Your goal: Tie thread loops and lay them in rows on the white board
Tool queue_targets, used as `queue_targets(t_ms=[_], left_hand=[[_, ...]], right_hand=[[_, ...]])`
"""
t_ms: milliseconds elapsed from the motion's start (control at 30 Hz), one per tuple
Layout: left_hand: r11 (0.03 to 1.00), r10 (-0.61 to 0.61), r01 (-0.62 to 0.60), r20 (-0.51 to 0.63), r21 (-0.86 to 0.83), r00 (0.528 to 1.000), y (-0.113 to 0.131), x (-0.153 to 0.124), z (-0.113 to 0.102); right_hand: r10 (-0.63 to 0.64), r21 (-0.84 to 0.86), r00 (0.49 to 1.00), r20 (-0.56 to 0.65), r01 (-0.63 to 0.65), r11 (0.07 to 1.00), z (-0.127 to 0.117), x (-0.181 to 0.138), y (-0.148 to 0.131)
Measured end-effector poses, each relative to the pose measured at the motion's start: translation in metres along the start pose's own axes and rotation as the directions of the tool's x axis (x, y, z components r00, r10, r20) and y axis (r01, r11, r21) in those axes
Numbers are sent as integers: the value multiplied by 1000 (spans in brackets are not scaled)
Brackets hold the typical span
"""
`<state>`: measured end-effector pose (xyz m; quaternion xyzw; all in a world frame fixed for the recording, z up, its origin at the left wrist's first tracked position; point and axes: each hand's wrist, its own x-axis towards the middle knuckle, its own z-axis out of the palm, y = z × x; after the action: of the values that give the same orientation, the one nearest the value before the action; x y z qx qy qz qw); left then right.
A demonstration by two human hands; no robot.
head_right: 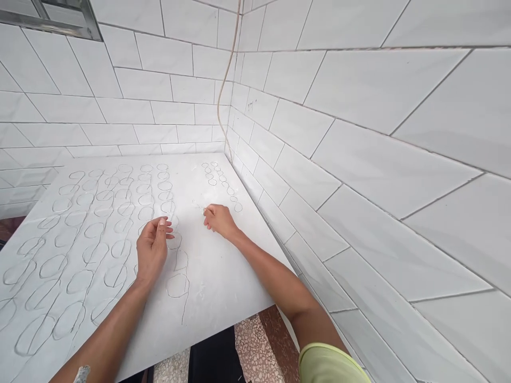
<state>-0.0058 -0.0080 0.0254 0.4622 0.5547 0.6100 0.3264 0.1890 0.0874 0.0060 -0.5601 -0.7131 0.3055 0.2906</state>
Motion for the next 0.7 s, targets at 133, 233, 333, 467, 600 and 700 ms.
queue_targets(t_ms=[133,233,333,467,600,700], left_hand=[[995,75,-79,67,55,995,-1,-6,1],[989,116,-122,77,86,990,-4,-7,0],[985,142,-148,73,89,987,-6,-7,1],[983,130,-142,106,113,986,-7,-9,4],[979,113,-131,121,158,986,-6,-10,5],[973,119,-138,114,184,986,-6,-9,4]], right_hand=[[-83,-470,993,-85,34,882,1,38,-5],[-68,-594,996,-57,20,804,4,59,-4],[-38,-685,999,-26,10,728,4,65,7],[-9,-744,1000,-20,-9,668,1,60,22],[-23,-764,998,-62,-33,644,1,51,30],[-39,-766,994,-98,-50,641,3,44,32]])
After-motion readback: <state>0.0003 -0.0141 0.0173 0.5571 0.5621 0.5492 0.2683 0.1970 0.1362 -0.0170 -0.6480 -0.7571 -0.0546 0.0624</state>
